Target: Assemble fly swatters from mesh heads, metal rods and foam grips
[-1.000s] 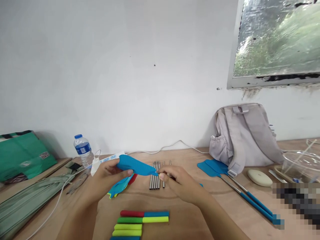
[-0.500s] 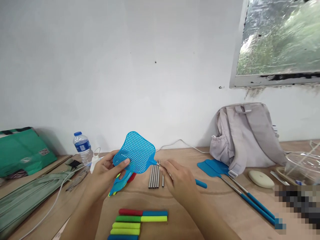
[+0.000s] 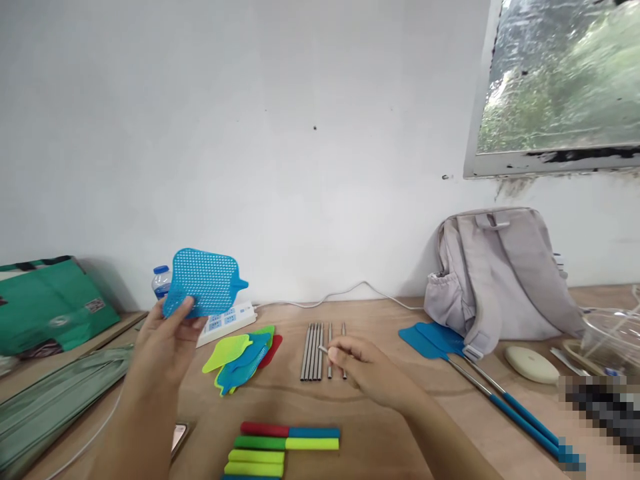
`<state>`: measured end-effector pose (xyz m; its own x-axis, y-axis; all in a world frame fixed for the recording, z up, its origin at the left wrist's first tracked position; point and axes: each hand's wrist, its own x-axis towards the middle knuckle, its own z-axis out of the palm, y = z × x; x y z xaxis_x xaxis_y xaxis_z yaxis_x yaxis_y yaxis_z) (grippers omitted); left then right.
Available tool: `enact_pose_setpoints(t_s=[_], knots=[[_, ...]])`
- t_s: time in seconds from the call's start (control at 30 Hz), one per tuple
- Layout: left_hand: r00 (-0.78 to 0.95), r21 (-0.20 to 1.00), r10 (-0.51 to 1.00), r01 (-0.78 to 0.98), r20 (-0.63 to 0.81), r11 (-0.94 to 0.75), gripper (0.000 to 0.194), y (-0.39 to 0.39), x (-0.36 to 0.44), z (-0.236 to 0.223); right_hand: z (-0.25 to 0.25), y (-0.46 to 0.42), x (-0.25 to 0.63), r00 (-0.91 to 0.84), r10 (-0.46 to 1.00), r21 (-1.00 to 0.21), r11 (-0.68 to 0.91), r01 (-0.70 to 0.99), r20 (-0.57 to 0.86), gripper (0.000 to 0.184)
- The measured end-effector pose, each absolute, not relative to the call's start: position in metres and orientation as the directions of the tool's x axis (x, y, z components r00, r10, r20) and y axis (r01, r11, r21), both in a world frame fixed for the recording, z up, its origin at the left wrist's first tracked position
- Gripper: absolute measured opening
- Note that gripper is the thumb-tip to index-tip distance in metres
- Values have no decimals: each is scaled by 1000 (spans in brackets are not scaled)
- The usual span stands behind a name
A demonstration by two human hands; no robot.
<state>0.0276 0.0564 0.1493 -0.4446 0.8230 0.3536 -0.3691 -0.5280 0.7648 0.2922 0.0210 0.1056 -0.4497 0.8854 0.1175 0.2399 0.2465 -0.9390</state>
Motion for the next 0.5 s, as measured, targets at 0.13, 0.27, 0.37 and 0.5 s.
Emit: enact_pose_setpoints(t_s=[0.13,0.27,0.37,0.5], knots=[[-456,929,862,-169,223,-329,40,76,-10,133,106,28,302,-310,930,-899,300,320,199,29],[-450,999,892,11,36,-34,36,101,-34,92,109,29,305,-282,926,-868,342,359,249,26],[-382,982,916,94,-118,166,37,113,-45,63,107,30,307,-252,934,-863,336,378,253,26],[-405,942,902,219,-151,256,33,120,-51,44,102,33,309,-199,957,-902,271,337,213,26]])
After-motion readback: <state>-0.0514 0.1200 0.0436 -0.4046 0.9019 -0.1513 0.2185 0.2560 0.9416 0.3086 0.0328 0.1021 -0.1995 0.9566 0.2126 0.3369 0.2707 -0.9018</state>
